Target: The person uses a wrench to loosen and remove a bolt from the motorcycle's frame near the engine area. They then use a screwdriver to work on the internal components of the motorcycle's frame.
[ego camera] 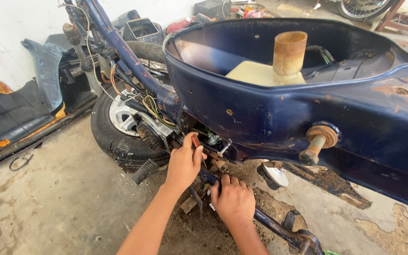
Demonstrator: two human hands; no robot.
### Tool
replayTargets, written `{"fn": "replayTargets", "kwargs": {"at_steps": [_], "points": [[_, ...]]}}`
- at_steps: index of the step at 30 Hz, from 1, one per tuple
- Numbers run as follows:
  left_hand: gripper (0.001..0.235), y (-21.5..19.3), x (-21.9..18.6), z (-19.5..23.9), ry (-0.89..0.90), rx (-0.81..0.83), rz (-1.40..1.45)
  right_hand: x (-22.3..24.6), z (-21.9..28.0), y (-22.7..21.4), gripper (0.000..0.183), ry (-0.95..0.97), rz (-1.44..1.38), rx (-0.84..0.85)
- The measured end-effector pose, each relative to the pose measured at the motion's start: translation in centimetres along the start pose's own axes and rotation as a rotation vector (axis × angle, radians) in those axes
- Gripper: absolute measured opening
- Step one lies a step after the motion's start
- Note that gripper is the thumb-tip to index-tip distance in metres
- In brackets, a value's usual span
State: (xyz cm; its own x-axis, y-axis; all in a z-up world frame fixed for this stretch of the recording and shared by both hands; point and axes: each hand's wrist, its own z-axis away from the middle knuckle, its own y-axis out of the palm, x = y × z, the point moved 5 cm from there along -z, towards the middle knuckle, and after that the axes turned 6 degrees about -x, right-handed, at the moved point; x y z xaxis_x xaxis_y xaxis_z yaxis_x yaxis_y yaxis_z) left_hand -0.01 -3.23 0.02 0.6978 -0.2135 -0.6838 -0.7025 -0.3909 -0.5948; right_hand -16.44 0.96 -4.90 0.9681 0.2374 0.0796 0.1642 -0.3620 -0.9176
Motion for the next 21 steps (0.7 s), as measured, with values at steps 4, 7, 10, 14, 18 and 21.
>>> {"fn": "replayTargets", "kwargs": {"at_steps": [4, 7, 10, 14, 18, 21], "points": [[0.04, 0.4, -0.2, 0.0, 0.023, 0.022, -0.051, -0.1, 0.1, 0.0, 0.038, 0.008, -0.016, -0.008], [0.037, 1.1, -0.3, 0.4, -0.028, 0.018, -0.009, -0.5, 0.1, 0.2, 0.038, 0.033, -0.021, 0.068], [0.035, 1.3, -0.8, 0.8, 0.019, -0.01, -0.066, -0.5, 0.2, 0.4, 0.037, 0.015, -0.013, 0.009], [0.029, 2.2, -1.3, 1.6, 0.078, -0.067, -0.191, -0.6, 0.3, 0.3, 0.036, -0.003, -0.013, -0.025], [0.032, 2.6, -1.5, 2.0, 0.127, -0.095, -0.272, -0.4, 0.4, -0.4, 0.038, 0.02, -0.024, 0.061], [0.029, 3.6, -0.9, 3.3, 0.054, -0.008, -0.316, -0.5, 0.5, -0.5, 0.036, 0.01, -0.039, 0.046]]}}
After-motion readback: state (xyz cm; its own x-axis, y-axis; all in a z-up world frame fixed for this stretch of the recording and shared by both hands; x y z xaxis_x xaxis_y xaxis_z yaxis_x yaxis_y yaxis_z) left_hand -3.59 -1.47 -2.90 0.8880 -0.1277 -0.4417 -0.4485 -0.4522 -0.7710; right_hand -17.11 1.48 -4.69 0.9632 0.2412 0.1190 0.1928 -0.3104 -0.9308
